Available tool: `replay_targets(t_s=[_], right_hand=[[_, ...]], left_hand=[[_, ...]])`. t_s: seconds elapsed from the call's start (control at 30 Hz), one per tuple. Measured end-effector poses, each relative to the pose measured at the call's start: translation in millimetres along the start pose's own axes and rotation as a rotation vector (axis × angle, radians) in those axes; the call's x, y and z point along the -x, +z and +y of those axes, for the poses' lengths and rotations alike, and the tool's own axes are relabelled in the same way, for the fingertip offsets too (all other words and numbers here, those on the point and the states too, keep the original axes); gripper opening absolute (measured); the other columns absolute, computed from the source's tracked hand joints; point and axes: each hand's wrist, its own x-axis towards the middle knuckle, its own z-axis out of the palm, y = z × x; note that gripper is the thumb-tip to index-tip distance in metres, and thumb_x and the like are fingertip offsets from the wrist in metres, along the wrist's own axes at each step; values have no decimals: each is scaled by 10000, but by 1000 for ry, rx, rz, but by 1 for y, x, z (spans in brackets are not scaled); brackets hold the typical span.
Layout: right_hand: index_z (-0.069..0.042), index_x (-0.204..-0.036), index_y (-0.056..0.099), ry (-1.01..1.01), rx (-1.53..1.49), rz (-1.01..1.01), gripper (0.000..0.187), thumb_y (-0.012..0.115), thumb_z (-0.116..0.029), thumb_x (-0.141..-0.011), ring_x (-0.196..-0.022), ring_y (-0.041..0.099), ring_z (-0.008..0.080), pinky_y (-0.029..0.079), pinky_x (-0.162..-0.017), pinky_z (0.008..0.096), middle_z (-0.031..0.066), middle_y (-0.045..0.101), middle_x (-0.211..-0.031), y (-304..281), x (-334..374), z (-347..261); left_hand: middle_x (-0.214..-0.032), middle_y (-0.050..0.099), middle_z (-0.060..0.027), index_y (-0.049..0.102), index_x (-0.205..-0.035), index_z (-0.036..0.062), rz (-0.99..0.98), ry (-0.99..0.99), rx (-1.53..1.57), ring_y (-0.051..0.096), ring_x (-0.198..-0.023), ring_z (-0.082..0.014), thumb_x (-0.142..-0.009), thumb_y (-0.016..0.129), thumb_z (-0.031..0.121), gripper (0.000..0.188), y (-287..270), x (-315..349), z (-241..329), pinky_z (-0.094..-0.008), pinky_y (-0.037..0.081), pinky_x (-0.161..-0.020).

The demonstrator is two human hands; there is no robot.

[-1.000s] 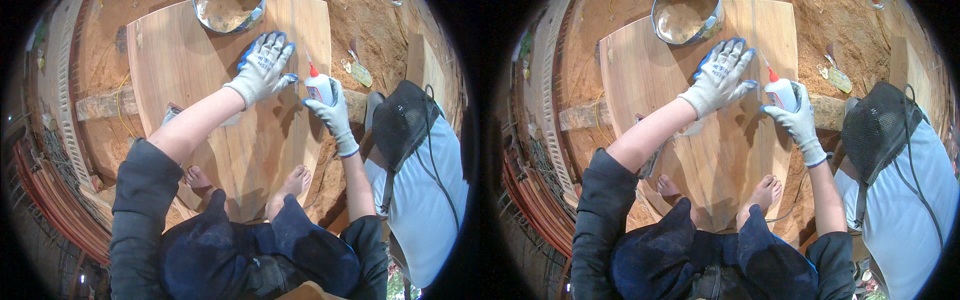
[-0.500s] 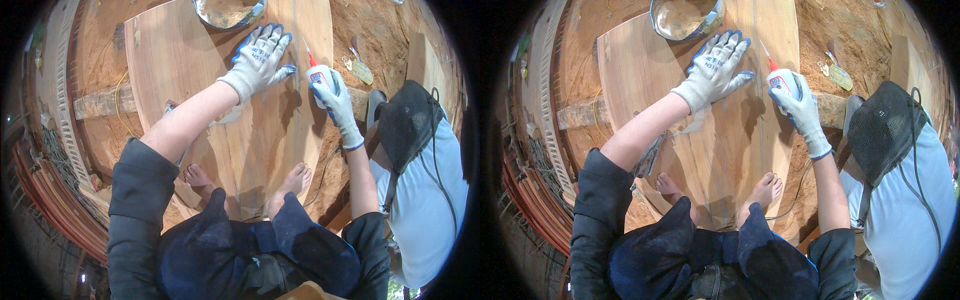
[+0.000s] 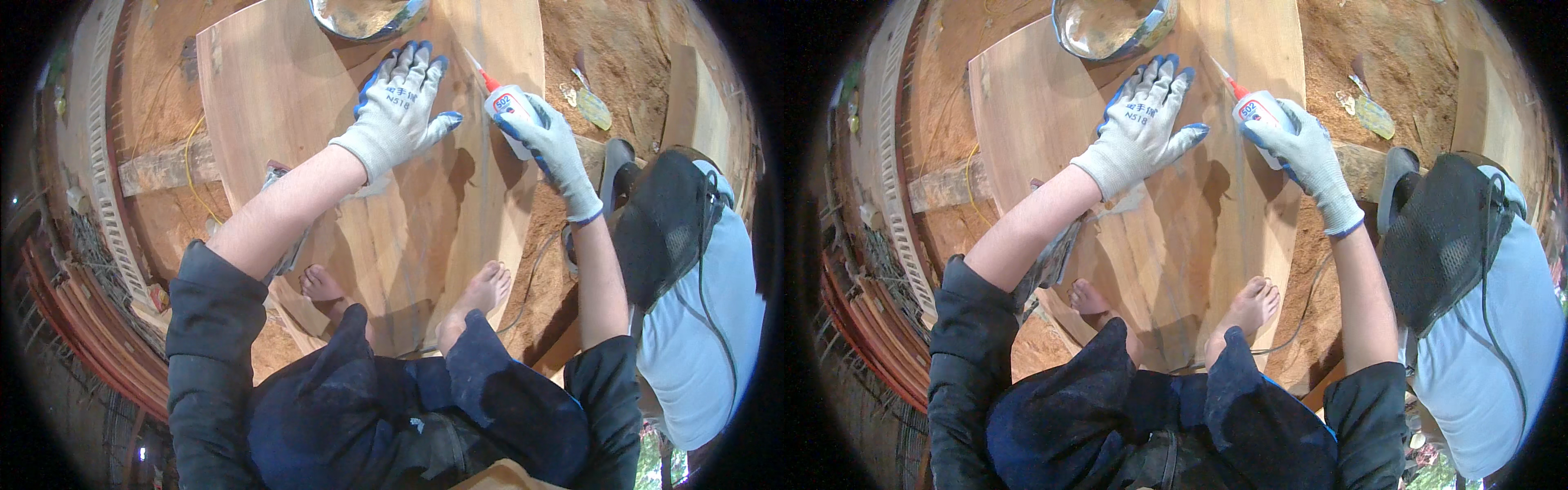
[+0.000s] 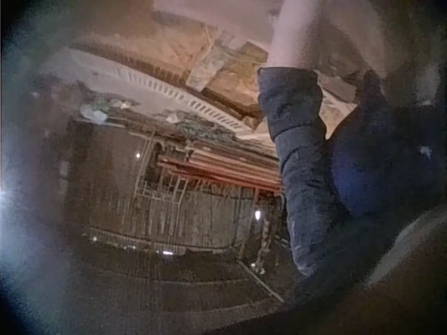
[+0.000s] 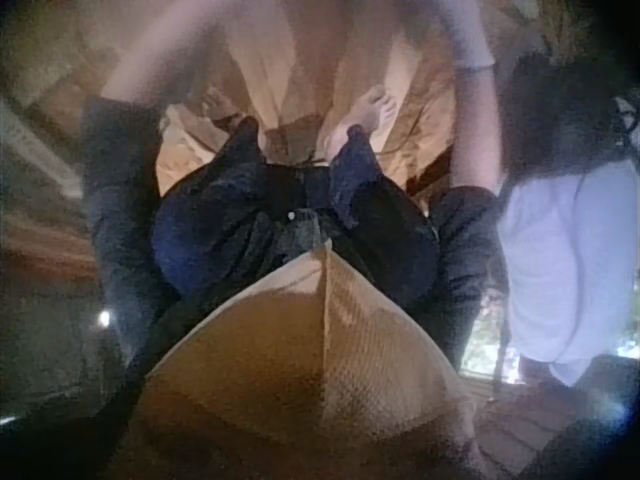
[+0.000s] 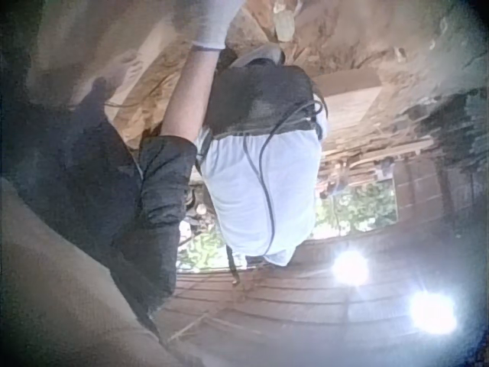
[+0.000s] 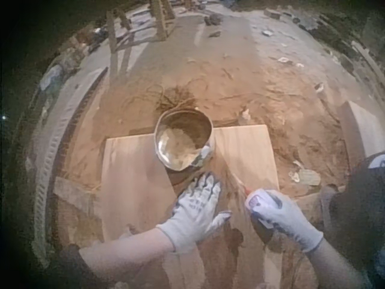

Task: The person applies glue from a bottle onto a large wooden board, spreads it with gloved hands, and uses an electric sander to smooth the surface. The person repeats the gluing and sanding steps on different areas of the board.

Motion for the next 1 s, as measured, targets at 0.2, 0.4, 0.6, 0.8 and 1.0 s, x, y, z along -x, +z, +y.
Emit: replay_targets(t_s=[0.2,0.4,0.6,0.8,1.0], right_hand=[[-19,-1160,673,46,11,-17,550,799,-418,-804,-785,623,94,497,-681,253,42,699,-929,1,-2,-2],[-33,-1123,686,43,-35,-23,535,790,-447,-801,-694,566,69,444,-604,233,0,665,-855,2,-2,-5],[-49,-1150,688,13,-52,-27,523,785,-435,-810,-724,569,67,453,-630,235,10,664,-871,5,1,-1],[-40,-1261,634,64,-137,-37,579,816,-357,-811,-917,617,84,495,-777,230,34,681,-1058,7,14,10],[-40,-1351,551,15,-388,60,601,822,-184,-835,-1029,627,108,512,-895,264,41,655,-1178,12,21,26]], left_hand=[[-1610,269,-249,312,-1549,27,-9,2,-20,282,-1483,-422,-992,455,595,808,-2,0,0,-496,210,-1223],[-1609,270,-251,308,-1548,19,-16,8,3,267,-1489,-421,-991,457,593,814,0,0,-1,-493,201,-1226],[-1606,279,-248,315,-1546,19,8,14,2,277,-1486,-417,-985,477,581,810,1,3,-1,-487,205,-1226],[-1556,365,-214,402,-1500,54,29,0,8,332,-1452,-385,-964,530,538,733,-16,4,-1,-478,259,-1195],[-1295,548,-114,545,-1360,181,303,63,-137,524,-1245,-290,-828,746,326,587,-48,-12,-22,-446,424,-1016]])
